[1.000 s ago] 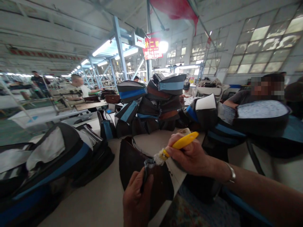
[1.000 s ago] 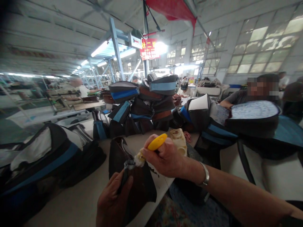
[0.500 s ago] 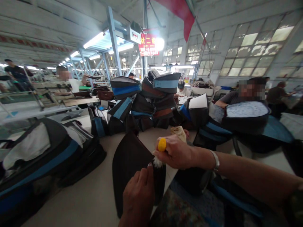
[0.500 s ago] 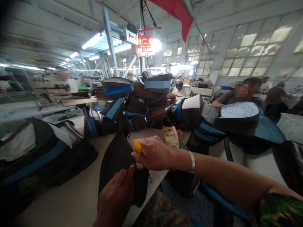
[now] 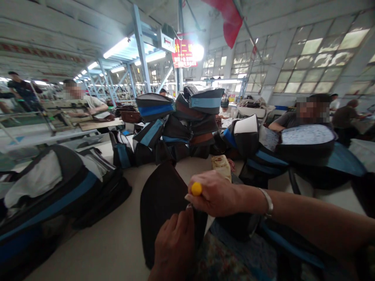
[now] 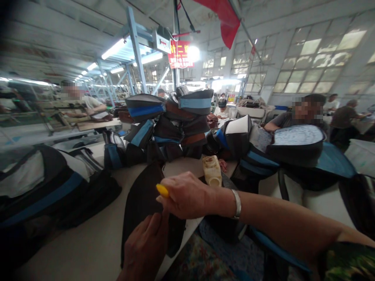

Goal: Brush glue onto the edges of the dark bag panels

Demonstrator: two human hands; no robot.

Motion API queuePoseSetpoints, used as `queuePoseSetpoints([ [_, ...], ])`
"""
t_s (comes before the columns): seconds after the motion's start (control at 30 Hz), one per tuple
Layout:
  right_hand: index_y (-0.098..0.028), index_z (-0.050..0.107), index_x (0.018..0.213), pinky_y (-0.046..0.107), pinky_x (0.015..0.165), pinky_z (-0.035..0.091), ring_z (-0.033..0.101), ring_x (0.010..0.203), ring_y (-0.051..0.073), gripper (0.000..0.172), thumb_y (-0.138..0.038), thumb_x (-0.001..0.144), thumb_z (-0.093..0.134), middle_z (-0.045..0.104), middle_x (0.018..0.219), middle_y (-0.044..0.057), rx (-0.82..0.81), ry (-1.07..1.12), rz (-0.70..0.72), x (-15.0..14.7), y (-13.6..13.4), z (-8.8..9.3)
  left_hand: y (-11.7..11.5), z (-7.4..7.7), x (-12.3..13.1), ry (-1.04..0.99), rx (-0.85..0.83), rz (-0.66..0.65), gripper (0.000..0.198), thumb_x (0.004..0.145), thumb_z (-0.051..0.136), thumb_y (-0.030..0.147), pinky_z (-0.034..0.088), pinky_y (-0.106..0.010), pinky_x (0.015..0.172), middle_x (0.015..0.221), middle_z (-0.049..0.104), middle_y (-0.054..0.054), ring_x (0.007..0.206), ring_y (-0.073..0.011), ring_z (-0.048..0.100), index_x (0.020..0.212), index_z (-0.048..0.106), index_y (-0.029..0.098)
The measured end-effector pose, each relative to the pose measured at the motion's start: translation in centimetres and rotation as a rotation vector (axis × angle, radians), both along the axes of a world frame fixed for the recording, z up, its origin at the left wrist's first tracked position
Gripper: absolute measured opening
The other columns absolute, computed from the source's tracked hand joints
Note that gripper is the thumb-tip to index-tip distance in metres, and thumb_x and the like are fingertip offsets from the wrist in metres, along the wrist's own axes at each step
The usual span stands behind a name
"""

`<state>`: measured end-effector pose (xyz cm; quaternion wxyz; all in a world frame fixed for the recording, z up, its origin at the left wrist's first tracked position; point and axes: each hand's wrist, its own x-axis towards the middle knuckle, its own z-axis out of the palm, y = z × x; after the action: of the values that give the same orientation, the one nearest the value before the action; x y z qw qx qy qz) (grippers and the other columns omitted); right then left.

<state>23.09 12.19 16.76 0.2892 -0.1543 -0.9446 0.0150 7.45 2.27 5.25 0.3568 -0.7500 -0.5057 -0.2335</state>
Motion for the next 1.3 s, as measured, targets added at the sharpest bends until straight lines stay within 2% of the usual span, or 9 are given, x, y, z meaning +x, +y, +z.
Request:
queuePoseSetpoints([
  [0.17,-0.018,0.058,0.081,0.028,0.059,0.039,0.053,0.062,0.015,0.015,-0.029,0.092,0.059,0.059,0.071,0.001,-0.126,0.301,-0.070,1.1,0.6,1.4,-0.2,1.6,-2.8,-0.026,0.091,-0.023,0.025,0.091,0.055,0.011,0.045,-0.032,0.065,0.076,0.064,-0.002,0.065,-0.0158,0.059,0.115,0.060,0.010],
  [0.3,-0.020,0.062,0.084,0.021,0.051,0.036,0.046,0.054,0.010,0.019,-0.036,0.087,0.071,0.052,0.063,-0.005,-0.808,0.982,-0.055,1.1,0.2,2.4,0.0,2.1,-6.7,-0.213,0.218,-0.030,0.022,0.092,0.062,0.021,0.047,-0.026,0.073,0.089,0.069,-0.005,0.076,-0.0150,0.064,0.113,0.062,0.014],
  [0.43,-0.018,0.058,0.070,0.019,0.048,0.038,0.038,0.045,0.006,0.033,-0.034,0.068,0.087,0.047,0.052,-0.008,-1.407,1.281,0.038,-1.8,-0.7,-1.0,0.1,0.1,-8.7,-0.596,0.161,0.127,0.023,0.094,0.059,0.037,0.050,-0.026,0.071,0.093,0.065,-0.006,0.082,-0.0173,0.065,0.105,0.060,0.017],
  [0.6,-0.017,0.053,0.057,0.026,0.057,0.051,0.038,0.040,0.006,0.040,-0.037,0.070,0.084,0.048,0.043,-0.007,-1.773,1.290,0.071,-6.1,-1.3,-5.8,-2.0,-2.9,-8.9,-0.784,0.186,0.269,0.023,0.088,0.065,0.041,0.051,-0.031,0.077,0.088,0.062,-0.005,0.084,-0.0202,0.061,0.090,0.061,0.019],
  [0.77,-0.017,0.059,0.065,0.023,0.051,0.048,0.031,0.035,0.005,0.029,-0.032,0.068,0.084,0.045,0.038,-0.009,-1.823,1.291,0.069,-8.3,-1.0,-6.8,-5.0,-4.0,-7.9,-0.964,-0.192,0.183,0.033,0.098,0.046,0.042,0.055,-0.032,0.084,0.114,0.065,-0.007,0.100,-0.0202,0.066,0.119,0.060,0.022],
  [0.87,-0.017,0.051,0.054,0.024,0.052,0.049,0.032,0.036,0.005,0.041,-0.036,0.067,0.085,0.043,0.037,-0.008,-1.856,1.276,0.056,-8.8,-1.1,-6.7,-5.3,-4.1,-6.9,-0.918,-0.196,0.123,0.050,0.090,0.059,0.047,0.054,-0.037,0.093,0.125,0.060,-0.012,0.113,-0.0250,0.063,0.130,0.057,0.018],
  [0.97,-0.017,0.049,0.055,0.024,0.057,0.051,0.034,0.039,0.004,0.046,-0.038,0.066,0.088,0.046,0.040,-0.008,-1.851,1.277,0.085,-8.4,-1.3,-5.7,-4.3,-3.3,-6.4,-1.015,-0.173,0.098,0.038,0.090,0.062,0.039,0.054,-0.033,0.092,0.114,0.064,-0.010,0.105,-0.0219,0.065,0.121,0.066,0.017],
  [1.07,-0.018,0.052,0.063,0.023,0.057,0.050,0.037,0.041,0.005,0.044,-0.040,0.067,0.089,0.048,0.046,-0.009,-1.697,1.267,0.136,-7.1,-1.2,-3.9,-3.0,-1.5,-6.6,-1.240,-0.251,0.006,0.031,0.091,0.061,0.039,0.055,-0.028,0.086,0.104,0.068,-0.006,0.097,-0.0188,0.068,0.112,0.072,0.020],
  [1.3,-0.019,0.055,0.073,0.019,0.045,0.036,0.044,0.046,0.008,0.027,-0.036,0.083,0.074,0.047,0.052,-0.008,-1.137,1.067,0.066,-5.9,-0.9,-0.5,-1.5,2.3,-6.3,-1.538,-0.335,-0.060,0.041,0.083,0.069,0.046,0.048,-0.033,0.104,0.125,0.069,-0.003,0.120,-0.0238,0.062,0.119,0.070,0.025],
])
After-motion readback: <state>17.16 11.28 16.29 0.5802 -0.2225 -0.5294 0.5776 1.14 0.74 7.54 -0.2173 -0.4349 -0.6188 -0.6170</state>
